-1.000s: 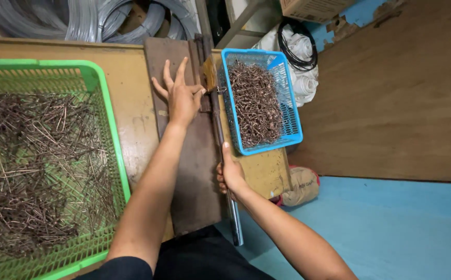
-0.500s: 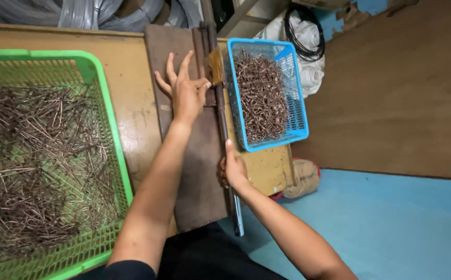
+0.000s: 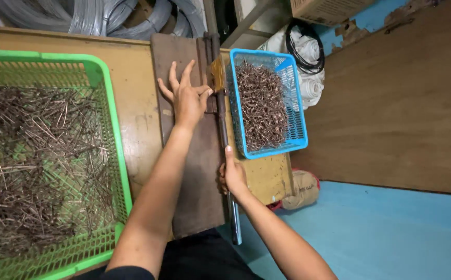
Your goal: Manually processing small metal pins using a jig and lever-operated press
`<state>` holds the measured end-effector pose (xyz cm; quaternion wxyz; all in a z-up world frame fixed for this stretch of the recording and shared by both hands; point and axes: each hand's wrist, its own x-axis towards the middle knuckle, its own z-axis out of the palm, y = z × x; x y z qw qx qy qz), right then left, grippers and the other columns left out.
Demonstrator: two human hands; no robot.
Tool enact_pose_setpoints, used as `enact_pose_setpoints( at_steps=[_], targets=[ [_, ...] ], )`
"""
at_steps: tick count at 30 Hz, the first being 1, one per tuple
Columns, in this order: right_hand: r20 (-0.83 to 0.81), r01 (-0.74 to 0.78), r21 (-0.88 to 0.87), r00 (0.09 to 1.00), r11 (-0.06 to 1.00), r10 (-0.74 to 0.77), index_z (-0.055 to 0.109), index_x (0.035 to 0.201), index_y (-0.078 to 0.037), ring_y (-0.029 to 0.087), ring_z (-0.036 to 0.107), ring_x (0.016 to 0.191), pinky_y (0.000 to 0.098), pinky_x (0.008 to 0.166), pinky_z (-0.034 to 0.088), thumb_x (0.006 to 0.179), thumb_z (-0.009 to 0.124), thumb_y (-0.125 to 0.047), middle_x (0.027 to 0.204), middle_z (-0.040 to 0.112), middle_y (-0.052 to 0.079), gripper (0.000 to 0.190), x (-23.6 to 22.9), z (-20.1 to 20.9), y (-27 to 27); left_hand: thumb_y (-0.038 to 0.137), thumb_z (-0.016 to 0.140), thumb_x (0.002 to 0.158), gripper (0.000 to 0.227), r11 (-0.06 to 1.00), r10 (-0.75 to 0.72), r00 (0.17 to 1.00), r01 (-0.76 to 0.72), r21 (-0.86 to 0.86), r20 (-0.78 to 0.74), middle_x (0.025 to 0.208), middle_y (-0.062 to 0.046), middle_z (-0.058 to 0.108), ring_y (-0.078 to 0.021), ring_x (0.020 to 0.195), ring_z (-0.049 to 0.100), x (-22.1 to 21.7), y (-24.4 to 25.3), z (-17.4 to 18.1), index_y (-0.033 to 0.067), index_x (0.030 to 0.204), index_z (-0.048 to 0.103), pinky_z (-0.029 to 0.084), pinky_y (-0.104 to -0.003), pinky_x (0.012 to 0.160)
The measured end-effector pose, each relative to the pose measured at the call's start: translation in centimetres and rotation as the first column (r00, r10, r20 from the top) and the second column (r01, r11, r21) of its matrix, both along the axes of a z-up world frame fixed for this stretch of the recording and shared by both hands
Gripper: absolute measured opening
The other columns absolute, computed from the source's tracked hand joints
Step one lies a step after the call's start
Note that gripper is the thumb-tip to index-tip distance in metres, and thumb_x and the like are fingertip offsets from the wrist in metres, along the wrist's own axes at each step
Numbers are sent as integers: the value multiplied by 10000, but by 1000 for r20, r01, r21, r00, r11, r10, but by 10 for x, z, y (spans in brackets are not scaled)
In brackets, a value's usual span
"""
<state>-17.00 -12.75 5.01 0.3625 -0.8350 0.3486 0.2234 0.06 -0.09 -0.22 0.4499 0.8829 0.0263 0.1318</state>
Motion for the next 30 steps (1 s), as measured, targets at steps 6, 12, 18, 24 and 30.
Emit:
enact_pose_setpoints(
  at_steps=[6, 12, 18, 24, 30],
  targets=[
    [332, 132, 102, 930, 986, -158, 630, 883, -75, 234, 707, 620, 313, 410, 565, 999, 613, -473, 775, 725, 129, 415, -10, -37, -19, 333, 840, 834, 97, 1000, 4, 1000, -4, 26, 10, 1562, 38, 445, -371, 1537, 117, 1, 0, -5, 370, 915, 801, -23, -737, 1135],
    [312, -188, -351, 901, 917, 303, 661, 865, -155, 355, 714, 865, 486, 738, 562, 831, 792, -456, 851, 695, 98, 330, -13, -14, -40, 341, 837, 835, 74, 1000, 21, 999, -22, 16, 31, 1545, 35, 476, -369, 1537, 142, 4, -3, -10, 387, 869, 791, -22, -719, 1129],
    [560, -297, -277, 723, 914, 405, 643, 650, -81, 358, 687, 1012, 415, 897, 527, 718, 853, -238, 1014, 682, 101, 271, -2, -3, -53, 323, 835, 850, 83, 994, -13, 999, 7, -107, -49, 1602, 16, 393, -382, 1537, 106, 6, -2, -21, 351, 918, 798, 18, -716, 1136],
    [603, -366, -272, 656, 890, 454, 642, 627, -61, 445, 638, 1146, 493, 993, 473, 699, 843, -183, 1204, 682, 184, 245, 15, 75, -47, 324, 845, 845, 83, 985, -89, 994, 79, -152, -56, 1629, -1, 368, -394, 1546, 70, 14, 4, -21, 342, 914, 803, -7, -699, 1152],
    [481, -382, -233, 754, 895, 447, 706, 662, -86, 437, 595, 1257, 493, 1061, 448, 711, 803, -230, 1343, 659, 145, 181, 30, 123, -44, 335, 822, 863, 92, 982, -119, 992, 111, -153, -38, 1642, 11, 342, -402, 1542, 61, 8, 6, -27, 363, 947, 798, -12, -692, 1159]
  ],
)
